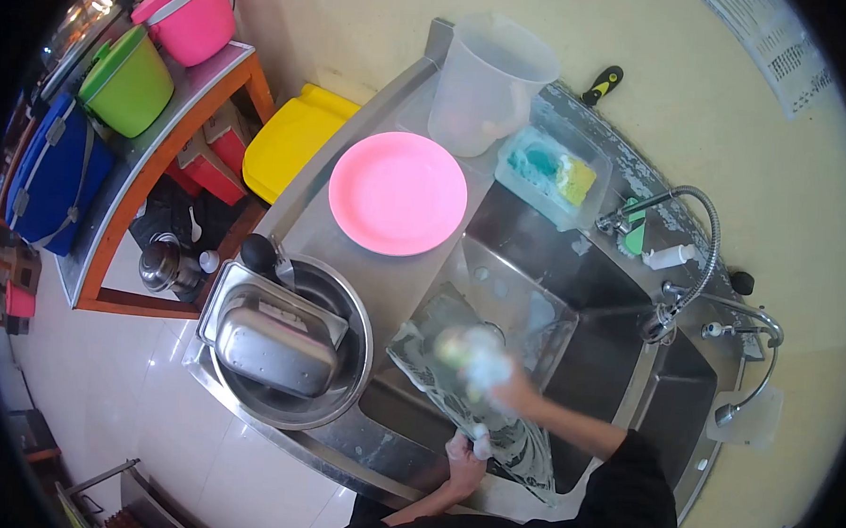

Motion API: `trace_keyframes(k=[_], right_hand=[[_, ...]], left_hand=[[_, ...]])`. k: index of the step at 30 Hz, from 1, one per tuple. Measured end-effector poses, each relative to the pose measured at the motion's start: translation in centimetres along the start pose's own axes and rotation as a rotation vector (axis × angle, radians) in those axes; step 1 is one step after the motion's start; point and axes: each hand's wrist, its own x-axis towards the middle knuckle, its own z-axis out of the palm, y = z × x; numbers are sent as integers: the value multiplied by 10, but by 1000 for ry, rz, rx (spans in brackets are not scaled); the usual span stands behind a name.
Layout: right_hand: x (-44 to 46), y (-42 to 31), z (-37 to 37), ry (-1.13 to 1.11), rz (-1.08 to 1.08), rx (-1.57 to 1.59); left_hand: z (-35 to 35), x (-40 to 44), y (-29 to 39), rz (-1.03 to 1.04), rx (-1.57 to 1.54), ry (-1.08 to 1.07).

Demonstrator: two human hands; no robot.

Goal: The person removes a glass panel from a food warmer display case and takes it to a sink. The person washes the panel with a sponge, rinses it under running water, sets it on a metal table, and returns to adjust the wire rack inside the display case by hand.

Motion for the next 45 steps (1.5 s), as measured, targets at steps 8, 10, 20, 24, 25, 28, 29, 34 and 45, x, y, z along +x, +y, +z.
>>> trace_keyframes(k=[8, 10, 20, 24, 25, 28, 29, 34, 45], right_hand=[[78, 189, -61, 305, 258, -463], [37, 144, -35, 320, 89, -550], [88, 170, -53, 461, 240, -821], [83, 117, -5, 470, -228, -564], [96, 148, -17, 424, -176, -581], [155, 253, -62, 333, -75, -689], [171, 265, -73, 338, -52, -770], [193, 279, -86, 281, -71, -712], [-17, 288, -144, 500, 211, -394]], left_hand=[[-1, 0, 0, 13, 113, -5], [-4, 5, 2, -8, 88, -14], [-5, -1, -5, -12, 146, -28], [-5, -9, -9, -122, 4, -33], [-7, -8, -10, -140, -16, -49], [-5, -2, -2, -62, 105, -28], [-5, -3, -6, -43, 109, -26], [-6, -8, -16, -132, 38, -10], [1, 2, 6, -122, 136, 13]])
